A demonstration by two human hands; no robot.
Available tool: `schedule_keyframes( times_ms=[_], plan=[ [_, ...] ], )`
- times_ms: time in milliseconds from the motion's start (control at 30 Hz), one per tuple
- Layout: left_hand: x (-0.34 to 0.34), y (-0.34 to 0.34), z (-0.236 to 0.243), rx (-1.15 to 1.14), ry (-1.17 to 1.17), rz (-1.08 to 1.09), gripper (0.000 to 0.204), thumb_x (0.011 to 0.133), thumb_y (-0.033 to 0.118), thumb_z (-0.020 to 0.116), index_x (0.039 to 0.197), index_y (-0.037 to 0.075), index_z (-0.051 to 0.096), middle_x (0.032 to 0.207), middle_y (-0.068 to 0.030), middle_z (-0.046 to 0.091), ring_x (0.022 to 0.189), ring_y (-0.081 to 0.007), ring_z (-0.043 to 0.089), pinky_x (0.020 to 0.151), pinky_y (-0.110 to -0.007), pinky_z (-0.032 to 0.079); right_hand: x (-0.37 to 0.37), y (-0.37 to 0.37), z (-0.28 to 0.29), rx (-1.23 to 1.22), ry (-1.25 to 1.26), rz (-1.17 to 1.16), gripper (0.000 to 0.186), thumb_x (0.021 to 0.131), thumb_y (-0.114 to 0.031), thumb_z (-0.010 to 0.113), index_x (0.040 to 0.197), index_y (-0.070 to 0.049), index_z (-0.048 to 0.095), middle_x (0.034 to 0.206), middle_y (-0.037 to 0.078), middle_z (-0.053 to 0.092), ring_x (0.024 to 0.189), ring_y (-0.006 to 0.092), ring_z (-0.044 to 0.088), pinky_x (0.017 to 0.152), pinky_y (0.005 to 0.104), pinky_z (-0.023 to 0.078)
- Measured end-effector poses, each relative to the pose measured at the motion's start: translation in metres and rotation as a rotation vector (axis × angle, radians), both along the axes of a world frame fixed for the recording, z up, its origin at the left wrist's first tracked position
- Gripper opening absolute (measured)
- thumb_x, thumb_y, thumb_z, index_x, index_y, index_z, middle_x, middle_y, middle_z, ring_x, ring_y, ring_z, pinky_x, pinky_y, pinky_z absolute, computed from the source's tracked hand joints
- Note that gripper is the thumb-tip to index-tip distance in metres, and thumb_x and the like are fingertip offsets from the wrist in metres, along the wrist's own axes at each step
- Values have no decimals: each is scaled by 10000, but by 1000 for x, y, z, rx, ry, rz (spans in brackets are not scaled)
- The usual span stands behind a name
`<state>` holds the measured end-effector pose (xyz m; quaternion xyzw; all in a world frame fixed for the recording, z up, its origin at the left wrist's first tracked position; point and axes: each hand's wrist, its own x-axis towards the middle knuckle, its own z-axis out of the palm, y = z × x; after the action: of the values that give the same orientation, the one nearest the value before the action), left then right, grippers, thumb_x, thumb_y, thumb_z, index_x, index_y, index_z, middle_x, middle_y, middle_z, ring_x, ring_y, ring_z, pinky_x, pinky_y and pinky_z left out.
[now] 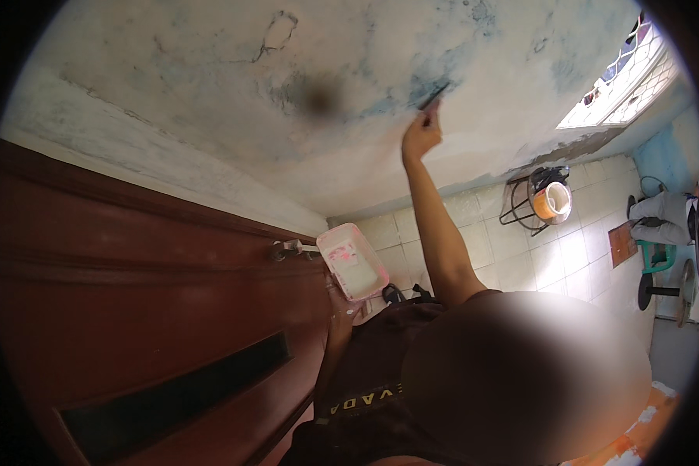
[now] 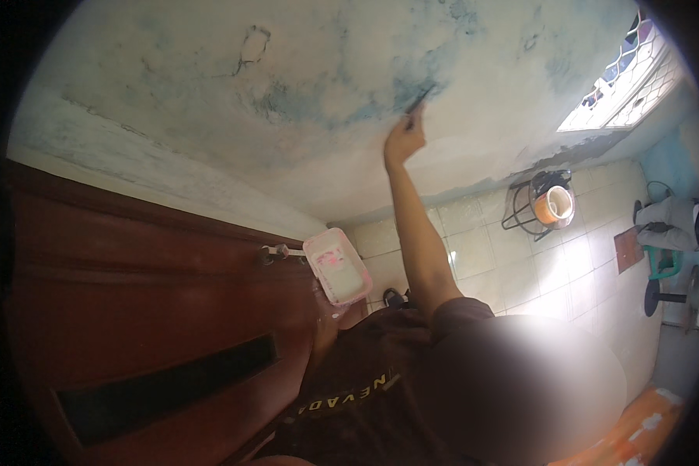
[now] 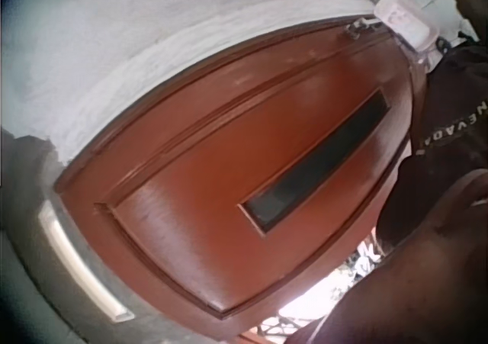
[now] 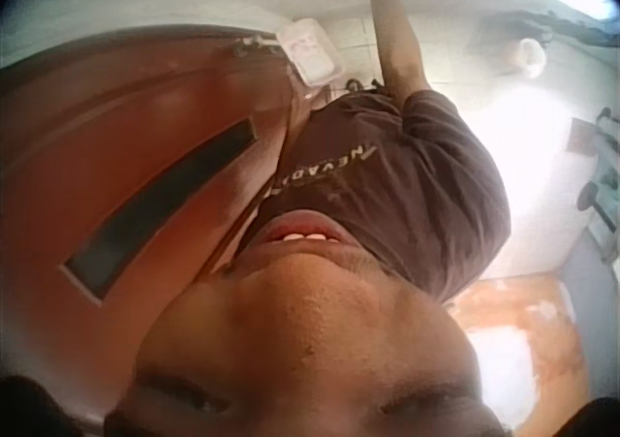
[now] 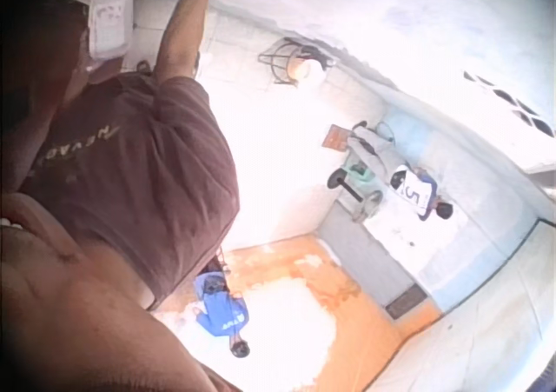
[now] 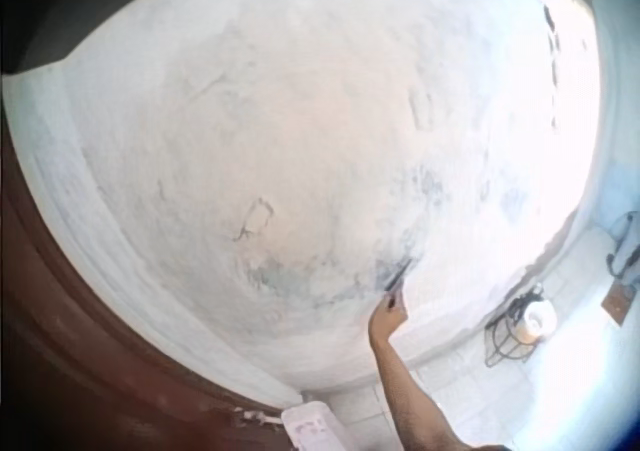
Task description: The person patches a wall by scooping a white substance from a container and spreading it over cracks and uneven surfaces on the wall using a scraper tool.
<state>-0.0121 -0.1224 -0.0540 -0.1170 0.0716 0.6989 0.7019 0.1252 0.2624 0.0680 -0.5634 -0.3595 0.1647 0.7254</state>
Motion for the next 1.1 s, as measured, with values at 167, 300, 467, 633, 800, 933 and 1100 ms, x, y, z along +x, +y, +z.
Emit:
schedule_keyframes(
  times_ms=[167,300,467,633,800,933,1100],
  plan=[
    [-10,-19,3,-159,206,21,603,1017,553,493,1486,173,503,1459,-97,580,1319,-377,567,1113,-631,437,-181,-78,60,62,80,280,354,889,1,623,1236,40,682,1026,249,736,868,376,718,785,424,538],
    [-14,-26,-3,-175,209,-13,605,1021,551,483,1490,168,502,1466,-98,577,1322,-379,566,1114,-627,439,-247,-120,79,300,-18,586,332,861,51,645,1185,15,703,972,251,721,861,445,699,765,432,562],
    [-26,-36,-22,-133,131,31,608,1026,549,470,1495,163,500,1476,-99,574,1327,-382,565,1115,-622,442,-172,-119,42,148,-37,573,475,918,70,589,1384,-13,623,1245,217,719,1103,299,735,912,369,560],
    [-21,-21,-4,-241,229,-41,592,973,582,603,1393,165,586,1367,-59,643,1217,-310,637,1029,-564,524,-5,-40,-43,13,240,113,367,900,-4,604,1260,55,641,1215,191,709,1116,245,682,946,365,533],
    [-26,-22,4,-244,217,-89,602,981,588,584,1405,162,572,1365,-64,641,1213,-306,639,1025,-554,532,18,2,-71,-315,121,-13,299,948,-107,589,1223,9,567,1076,225,713,1017,400,698,899,458,536],
    [-28,-28,5,-225,274,-90,606,986,587,571,1414,157,562,1365,-68,638,1219,-306,636,1027,-549,531,-106,-21,-9,-255,173,122,237,959,-118,600,1160,0,561,964,228,717,900,423,698,824,484,531],
    [-28,-29,14,-196,356,-68,612,993,585,556,1424,151,549,1366,-74,634,1226,-306,631,1030,-544,531,-248,-116,110,-110,77,729,285,947,-48,552,1227,-28,505,1127,286,645,1040,463,638,873,544,435]
  ],
)
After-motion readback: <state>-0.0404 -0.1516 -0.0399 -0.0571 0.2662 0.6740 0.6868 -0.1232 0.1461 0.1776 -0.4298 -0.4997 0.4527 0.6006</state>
